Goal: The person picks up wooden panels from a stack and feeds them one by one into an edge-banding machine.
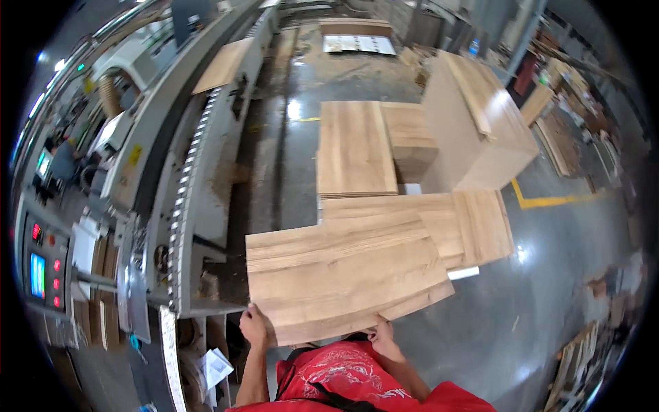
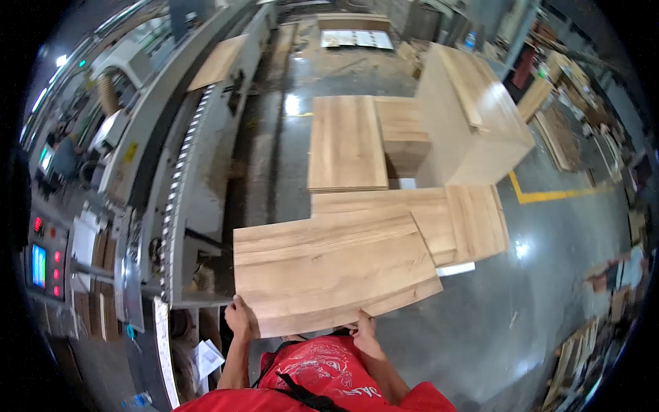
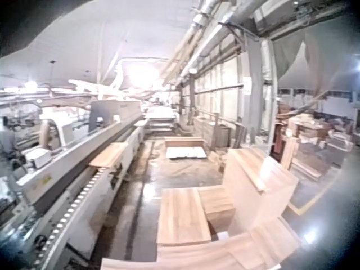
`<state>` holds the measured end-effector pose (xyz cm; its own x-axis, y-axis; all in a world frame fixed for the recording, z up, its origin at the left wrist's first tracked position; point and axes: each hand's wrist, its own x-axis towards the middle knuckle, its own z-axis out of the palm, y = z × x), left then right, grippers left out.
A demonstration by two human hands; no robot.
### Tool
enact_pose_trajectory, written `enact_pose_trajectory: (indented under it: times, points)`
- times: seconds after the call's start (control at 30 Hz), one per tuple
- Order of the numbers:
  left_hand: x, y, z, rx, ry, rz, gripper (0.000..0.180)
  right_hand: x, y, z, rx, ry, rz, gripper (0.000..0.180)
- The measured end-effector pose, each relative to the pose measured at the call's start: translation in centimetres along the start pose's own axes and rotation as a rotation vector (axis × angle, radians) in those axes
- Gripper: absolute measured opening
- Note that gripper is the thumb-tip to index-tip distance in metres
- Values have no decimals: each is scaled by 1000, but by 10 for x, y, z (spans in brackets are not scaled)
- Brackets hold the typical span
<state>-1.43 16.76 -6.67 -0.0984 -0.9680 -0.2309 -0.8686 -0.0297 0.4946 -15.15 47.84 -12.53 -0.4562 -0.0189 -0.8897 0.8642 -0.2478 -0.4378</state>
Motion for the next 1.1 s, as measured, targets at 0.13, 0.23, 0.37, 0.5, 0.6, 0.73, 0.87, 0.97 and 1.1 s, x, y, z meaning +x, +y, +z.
enact_pose_trajectory:
  times: [0.13,0.23,0.37,0.5,0.6,0.73,0.87,0.97,1.1]
  points:
    - [-9,-78,-112,-279,268,32,49,-41,42,45,-256,-423,221,35]
    - [-21,-125,-165,-367,443,-72,48,-54,69,88,-424,-564,244,39]
    - [-47,-223,-197,-476,708,-289,48,-87,116,154,-673,-694,211,35]
    - [-59,-303,-212,-624,848,-453,47,-130,170,219,-863,-851,127,35]
    - [-59,-351,-214,-772,925,-554,47,-156,212,262,-985,-896,106,34]
    - [-61,-372,-228,-850,1027,-788,48,-174,259,299,-1076,-964,85,31]
    - [-68,-413,-218,-904,982,-821,46,-187,289,324,-1214,-901,38,34]
    - [-64,-412,-229,-885,901,-816,43,-190,299,337,-1225,-896,73,36]
    - [-53,-405,-246,-1003,744,-812,40,-169,289,380,-1149,-857,121,36]
